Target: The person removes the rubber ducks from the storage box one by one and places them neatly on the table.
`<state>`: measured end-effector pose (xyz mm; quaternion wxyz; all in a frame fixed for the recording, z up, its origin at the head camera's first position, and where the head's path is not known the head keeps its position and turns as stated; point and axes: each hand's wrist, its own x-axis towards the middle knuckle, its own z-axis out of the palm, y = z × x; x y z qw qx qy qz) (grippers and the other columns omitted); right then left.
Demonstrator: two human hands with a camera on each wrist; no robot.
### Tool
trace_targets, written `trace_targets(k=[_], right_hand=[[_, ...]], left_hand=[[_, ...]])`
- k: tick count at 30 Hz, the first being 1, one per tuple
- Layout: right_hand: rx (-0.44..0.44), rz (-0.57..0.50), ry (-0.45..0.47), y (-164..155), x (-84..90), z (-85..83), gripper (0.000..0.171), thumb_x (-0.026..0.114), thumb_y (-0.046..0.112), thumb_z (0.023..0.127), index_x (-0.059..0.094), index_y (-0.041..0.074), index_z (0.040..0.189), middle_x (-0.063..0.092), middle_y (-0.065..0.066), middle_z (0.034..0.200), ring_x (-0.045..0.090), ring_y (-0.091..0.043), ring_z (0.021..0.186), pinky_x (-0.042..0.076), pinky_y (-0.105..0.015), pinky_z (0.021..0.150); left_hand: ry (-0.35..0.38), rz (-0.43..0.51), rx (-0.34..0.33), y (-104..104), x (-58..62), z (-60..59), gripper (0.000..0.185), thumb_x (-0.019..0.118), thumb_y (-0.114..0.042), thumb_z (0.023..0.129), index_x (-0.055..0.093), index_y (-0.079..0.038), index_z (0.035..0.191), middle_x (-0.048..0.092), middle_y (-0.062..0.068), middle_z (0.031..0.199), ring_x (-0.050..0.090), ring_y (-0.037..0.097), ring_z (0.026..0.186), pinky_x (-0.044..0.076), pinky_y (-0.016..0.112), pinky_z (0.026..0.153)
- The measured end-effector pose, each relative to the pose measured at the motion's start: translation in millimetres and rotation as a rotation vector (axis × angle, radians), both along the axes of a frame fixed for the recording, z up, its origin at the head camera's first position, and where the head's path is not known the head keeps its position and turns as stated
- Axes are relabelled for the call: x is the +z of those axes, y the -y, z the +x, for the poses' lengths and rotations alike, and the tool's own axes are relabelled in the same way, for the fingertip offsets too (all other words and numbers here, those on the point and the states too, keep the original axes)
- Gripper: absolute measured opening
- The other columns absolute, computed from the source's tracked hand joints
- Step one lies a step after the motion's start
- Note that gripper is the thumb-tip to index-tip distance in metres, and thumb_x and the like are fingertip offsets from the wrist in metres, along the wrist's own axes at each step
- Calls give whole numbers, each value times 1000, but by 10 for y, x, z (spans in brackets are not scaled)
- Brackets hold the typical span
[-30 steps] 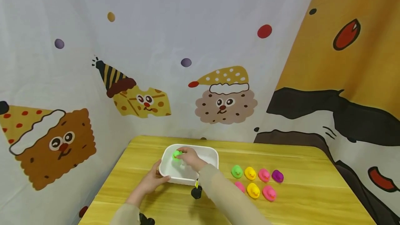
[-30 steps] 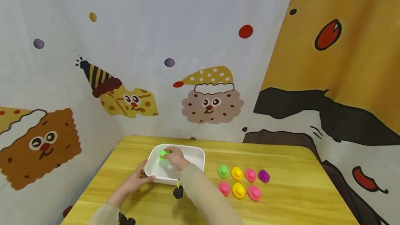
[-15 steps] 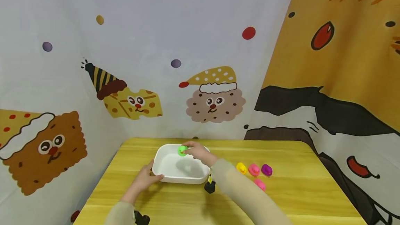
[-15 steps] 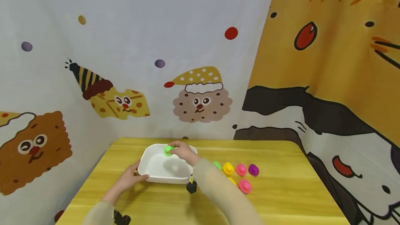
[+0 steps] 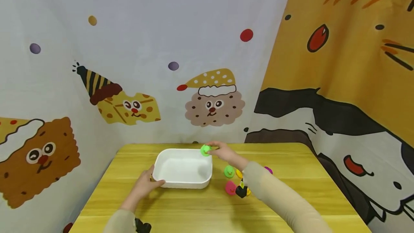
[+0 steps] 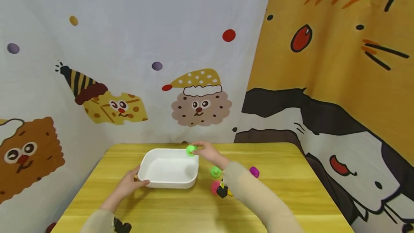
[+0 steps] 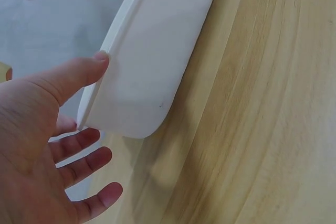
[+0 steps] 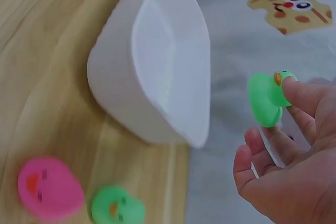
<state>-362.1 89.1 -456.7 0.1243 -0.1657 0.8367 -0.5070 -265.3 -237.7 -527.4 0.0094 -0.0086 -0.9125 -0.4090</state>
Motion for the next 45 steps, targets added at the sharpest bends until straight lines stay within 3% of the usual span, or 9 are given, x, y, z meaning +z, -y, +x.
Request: trace_targets(k=[12, 18, 29, 37, 45], right_hand=[[-81, -24, -43, -754, 197, 134, 32, 63, 23, 82, 58, 18, 114, 51, -5, 118, 53, -20, 84, 42, -31, 67], [-114, -3, -30, -1151, 175, 274, 34, 61, 24, 84, 56, 19, 117, 53, -6, 114, 52, -20, 87, 41, -32, 69], [-184, -15, 10, -1796, -15, 499, 41, 60, 23, 84, 51, 9, 122, 50, -14, 115, 51, -21, 86, 43, -33, 67], [-246, 35, 14, -2021, -113, 581, 41, 61, 26, 83, 53, 12, 120, 51, -9, 118, 50, -27, 95, 40, -33, 70], [-252, 38, 22, -2100, -150, 633, 42, 62, 27, 82, 52, 11, 120, 50, -9, 118, 49, -22, 92, 41, -33, 69]], left_hand=[[15, -38, -10, 37, 35, -5, 92, 66, -43, 75, 18, 4, 138, 29, 29, 130, 31, 44, 117, 30, 56, 90], [46, -68, -12, 40, 63, -10, 89, 65, -40, 77, 17, 3, 138, 25, 30, 132, 29, 46, 117, 30, 57, 90], [56, -100, -21, -8, 85, 8, 93, 64, -48, 74, 20, 4, 137, 26, 32, 131, 29, 48, 116, 29, 58, 90], [49, -103, -22, 2, 73, -19, 89, 64, -44, 76, 18, 2, 138, 25, 31, 132, 28, 48, 117, 28, 59, 89], [58, -102, -21, -14, 93, 0, 90, 65, -43, 76, 19, 4, 137, 26, 32, 131, 29, 48, 116, 28, 58, 90]])
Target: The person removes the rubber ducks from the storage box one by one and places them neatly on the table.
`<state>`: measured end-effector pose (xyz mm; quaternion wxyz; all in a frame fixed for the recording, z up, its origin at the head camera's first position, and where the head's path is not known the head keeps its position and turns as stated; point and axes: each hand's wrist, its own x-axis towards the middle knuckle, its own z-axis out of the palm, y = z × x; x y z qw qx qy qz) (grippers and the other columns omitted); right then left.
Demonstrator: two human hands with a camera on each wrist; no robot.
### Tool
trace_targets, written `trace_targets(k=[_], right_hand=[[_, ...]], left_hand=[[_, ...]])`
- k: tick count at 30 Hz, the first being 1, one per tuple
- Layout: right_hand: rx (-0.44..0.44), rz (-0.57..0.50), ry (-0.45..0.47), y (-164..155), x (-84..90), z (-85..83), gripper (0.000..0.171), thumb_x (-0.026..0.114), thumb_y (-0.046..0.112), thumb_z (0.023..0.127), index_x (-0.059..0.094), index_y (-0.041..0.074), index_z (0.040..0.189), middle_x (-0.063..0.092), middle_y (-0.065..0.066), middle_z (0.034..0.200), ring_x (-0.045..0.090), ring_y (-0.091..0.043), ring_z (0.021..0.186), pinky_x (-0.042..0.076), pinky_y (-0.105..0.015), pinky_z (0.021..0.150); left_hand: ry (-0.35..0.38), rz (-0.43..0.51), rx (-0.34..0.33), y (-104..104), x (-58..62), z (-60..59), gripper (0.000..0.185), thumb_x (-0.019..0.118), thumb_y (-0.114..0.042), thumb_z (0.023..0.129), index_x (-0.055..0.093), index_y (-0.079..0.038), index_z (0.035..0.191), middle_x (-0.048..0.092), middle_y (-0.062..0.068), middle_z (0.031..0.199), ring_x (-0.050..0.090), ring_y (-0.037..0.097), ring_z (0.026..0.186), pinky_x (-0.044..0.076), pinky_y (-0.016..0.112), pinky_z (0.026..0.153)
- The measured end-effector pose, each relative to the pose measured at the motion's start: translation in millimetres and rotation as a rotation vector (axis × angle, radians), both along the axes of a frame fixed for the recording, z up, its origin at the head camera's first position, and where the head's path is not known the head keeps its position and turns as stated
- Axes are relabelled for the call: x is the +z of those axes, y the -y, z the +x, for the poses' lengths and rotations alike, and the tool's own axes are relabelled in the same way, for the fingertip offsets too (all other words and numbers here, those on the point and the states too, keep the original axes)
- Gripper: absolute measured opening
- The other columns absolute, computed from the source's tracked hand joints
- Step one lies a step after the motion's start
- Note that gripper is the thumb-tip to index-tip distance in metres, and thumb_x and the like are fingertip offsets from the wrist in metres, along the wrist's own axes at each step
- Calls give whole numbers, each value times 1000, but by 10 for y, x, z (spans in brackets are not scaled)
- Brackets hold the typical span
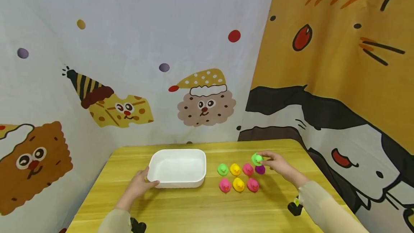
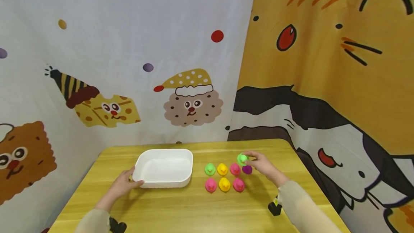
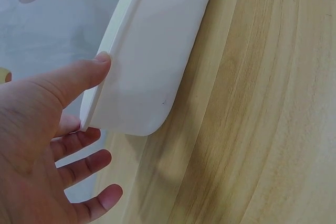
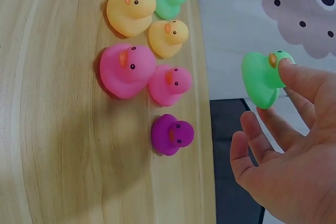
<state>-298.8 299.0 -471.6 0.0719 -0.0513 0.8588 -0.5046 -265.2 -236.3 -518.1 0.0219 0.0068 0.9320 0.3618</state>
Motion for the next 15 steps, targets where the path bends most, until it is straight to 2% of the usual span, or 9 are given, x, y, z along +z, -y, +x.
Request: trace_targets(k=[15], right_hand=[[-6, 52, 23, -204, -93, 76, 44, 63, 28, 81, 53, 9, 120, 50, -11, 119, 50, -22, 92, 41, -33, 66]], left_hand=[[-11, 14, -8, 0, -8, 2, 90, 65, -43, 76, 20, 5, 137, 26, 33, 131, 29, 48, 116, 28, 58, 91]])
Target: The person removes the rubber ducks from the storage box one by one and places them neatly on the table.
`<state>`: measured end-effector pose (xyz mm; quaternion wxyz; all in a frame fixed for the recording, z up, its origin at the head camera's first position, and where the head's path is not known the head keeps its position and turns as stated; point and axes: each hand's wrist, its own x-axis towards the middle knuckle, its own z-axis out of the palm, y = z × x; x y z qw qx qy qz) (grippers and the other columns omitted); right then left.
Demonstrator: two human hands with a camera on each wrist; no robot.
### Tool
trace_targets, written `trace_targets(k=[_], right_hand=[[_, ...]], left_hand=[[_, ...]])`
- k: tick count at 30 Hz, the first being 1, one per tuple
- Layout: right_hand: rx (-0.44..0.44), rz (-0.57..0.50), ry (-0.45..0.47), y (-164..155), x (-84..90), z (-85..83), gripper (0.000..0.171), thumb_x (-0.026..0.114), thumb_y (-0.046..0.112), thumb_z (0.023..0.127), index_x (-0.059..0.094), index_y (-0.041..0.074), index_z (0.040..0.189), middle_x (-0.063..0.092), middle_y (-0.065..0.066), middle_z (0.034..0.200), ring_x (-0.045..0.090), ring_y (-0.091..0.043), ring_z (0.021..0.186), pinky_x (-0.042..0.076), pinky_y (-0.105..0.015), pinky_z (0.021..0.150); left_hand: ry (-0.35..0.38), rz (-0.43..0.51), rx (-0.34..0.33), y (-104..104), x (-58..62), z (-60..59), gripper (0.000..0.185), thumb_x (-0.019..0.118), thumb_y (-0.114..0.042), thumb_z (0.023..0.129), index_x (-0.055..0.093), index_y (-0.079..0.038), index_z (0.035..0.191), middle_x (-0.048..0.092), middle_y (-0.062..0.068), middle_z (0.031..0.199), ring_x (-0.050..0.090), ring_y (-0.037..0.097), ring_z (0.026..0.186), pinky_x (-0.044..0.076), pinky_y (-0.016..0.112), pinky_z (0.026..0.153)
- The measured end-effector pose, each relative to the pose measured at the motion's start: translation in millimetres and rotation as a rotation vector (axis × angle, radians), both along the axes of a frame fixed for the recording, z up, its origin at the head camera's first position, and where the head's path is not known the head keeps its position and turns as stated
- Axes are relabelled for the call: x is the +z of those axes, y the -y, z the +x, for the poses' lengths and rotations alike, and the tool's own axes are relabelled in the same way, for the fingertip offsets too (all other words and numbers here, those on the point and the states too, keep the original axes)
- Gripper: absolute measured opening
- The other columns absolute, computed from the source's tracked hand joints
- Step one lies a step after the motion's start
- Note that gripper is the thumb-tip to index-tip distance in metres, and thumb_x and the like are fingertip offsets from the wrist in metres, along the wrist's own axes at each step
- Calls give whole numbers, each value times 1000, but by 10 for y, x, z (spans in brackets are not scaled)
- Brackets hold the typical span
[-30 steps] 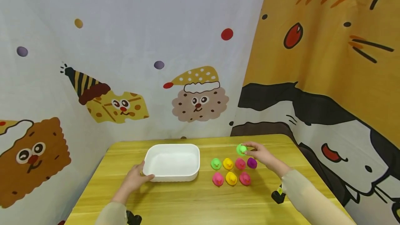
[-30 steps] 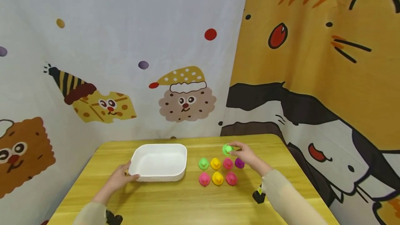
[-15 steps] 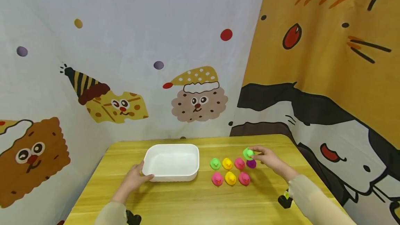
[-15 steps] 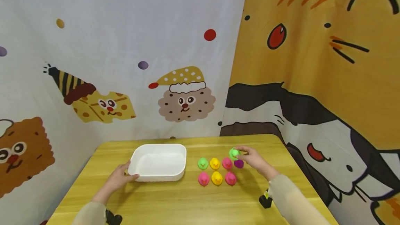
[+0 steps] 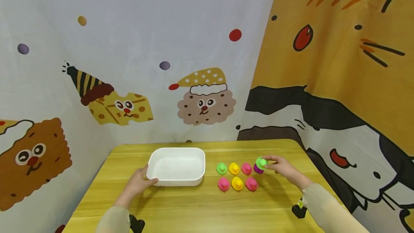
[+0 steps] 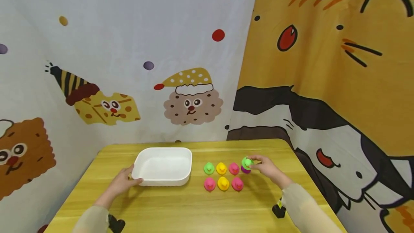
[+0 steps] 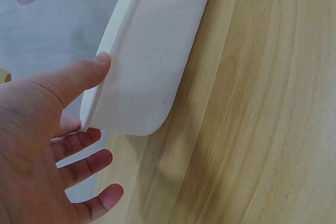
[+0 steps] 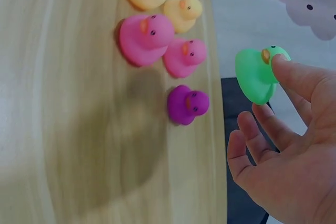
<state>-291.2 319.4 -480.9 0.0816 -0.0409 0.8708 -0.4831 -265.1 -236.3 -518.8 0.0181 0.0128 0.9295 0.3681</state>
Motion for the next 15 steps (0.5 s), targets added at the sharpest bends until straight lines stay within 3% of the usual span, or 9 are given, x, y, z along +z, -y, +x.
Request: trace_targets(k=[8, 15], right_hand=[[6, 1, 29, -168, -124, 65, 42, 63, 27, 81, 54, 9, 118, 49, -12, 118, 51, -23, 91, 40, -36, 66], [102, 16, 22, -287, -237, 98, 35, 62, 24, 82, 56, 9, 114, 47, -15, 118, 51, -30, 89, 42, -38, 64]], left_hand=[[14, -4, -5, -6, -11, -1, 91, 65, -44, 75, 19, 5, 137, 26, 33, 131, 28, 48, 117, 27, 58, 91], [23, -21, -2, -6, 14, 6, 92, 63, -46, 76, 17, 5, 138, 25, 33, 132, 27, 48, 117, 27, 58, 91]])
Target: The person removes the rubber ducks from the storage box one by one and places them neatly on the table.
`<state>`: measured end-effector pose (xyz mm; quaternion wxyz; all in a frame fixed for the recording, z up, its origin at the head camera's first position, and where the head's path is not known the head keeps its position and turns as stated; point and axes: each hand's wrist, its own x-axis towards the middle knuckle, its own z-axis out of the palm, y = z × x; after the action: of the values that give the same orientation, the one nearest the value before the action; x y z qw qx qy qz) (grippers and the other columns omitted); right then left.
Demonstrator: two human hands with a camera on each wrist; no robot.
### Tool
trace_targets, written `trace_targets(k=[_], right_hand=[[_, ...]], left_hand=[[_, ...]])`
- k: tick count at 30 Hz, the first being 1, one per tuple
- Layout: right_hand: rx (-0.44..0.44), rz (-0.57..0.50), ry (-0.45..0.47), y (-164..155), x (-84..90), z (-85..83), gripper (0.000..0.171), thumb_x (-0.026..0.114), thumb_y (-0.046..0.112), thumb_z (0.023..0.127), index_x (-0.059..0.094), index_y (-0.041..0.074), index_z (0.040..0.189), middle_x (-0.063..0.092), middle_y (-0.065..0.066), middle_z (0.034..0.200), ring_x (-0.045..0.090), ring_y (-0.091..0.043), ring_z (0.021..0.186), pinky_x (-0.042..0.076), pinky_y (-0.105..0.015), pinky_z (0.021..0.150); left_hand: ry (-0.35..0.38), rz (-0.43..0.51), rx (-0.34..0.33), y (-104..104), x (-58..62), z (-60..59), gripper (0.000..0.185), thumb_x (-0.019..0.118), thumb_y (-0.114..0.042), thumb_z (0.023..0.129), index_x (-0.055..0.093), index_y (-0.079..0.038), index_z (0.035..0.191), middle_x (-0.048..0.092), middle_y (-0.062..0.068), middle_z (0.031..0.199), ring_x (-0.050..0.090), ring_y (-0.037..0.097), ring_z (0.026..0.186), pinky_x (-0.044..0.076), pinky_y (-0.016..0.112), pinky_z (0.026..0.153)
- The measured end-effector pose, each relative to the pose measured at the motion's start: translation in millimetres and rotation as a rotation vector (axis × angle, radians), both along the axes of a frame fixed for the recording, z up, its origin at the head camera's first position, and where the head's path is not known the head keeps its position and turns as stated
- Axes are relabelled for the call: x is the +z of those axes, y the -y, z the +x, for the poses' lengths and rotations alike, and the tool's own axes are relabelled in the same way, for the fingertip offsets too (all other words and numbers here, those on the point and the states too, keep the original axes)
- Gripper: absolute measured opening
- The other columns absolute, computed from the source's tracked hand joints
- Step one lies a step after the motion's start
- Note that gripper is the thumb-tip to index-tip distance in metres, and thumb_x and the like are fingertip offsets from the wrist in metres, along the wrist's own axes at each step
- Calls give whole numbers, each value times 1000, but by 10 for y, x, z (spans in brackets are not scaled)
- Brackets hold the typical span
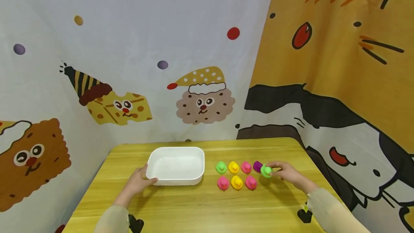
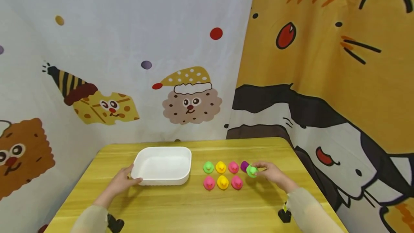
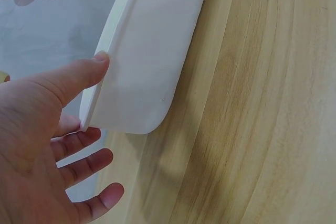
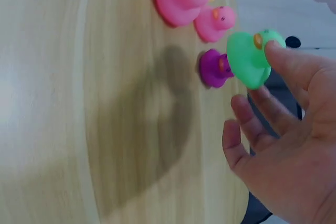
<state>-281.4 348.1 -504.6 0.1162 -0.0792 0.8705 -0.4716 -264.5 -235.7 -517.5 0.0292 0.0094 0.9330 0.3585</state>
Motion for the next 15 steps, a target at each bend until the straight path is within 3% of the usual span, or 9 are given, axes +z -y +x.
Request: trace_targets(k=[6, 10, 15], right_hand=[[126, -9, 6, -75, -72, 0, 33, 61, 19, 83, 56, 5, 113, 47, -16, 117, 50, -26, 89, 43, -40, 69], [208, -31, 71, -126, -146, -32, 32, 59, 17, 84, 56, 5, 114, 47, -15, 117, 47, -24, 93, 43, -41, 73], [250, -34, 140, -147, -238, -86, 32, 59, 17, 84, 56, 7, 114, 50, -12, 115, 46, -22, 87, 44, -38, 67]], left_hand=[[9, 3, 3, 5, 5, 0, 92, 63, -46, 76, 17, 4, 138, 24, 32, 132, 27, 49, 117, 28, 58, 90], [10, 13, 4, 1, -3, -3, 92, 64, -46, 76, 17, 3, 138, 24, 32, 132, 27, 48, 117, 28, 59, 90], [4, 14, 4, -3, -2, 1, 92, 63, -47, 76, 18, 3, 138, 24, 32, 132, 28, 48, 117, 28, 58, 90]])
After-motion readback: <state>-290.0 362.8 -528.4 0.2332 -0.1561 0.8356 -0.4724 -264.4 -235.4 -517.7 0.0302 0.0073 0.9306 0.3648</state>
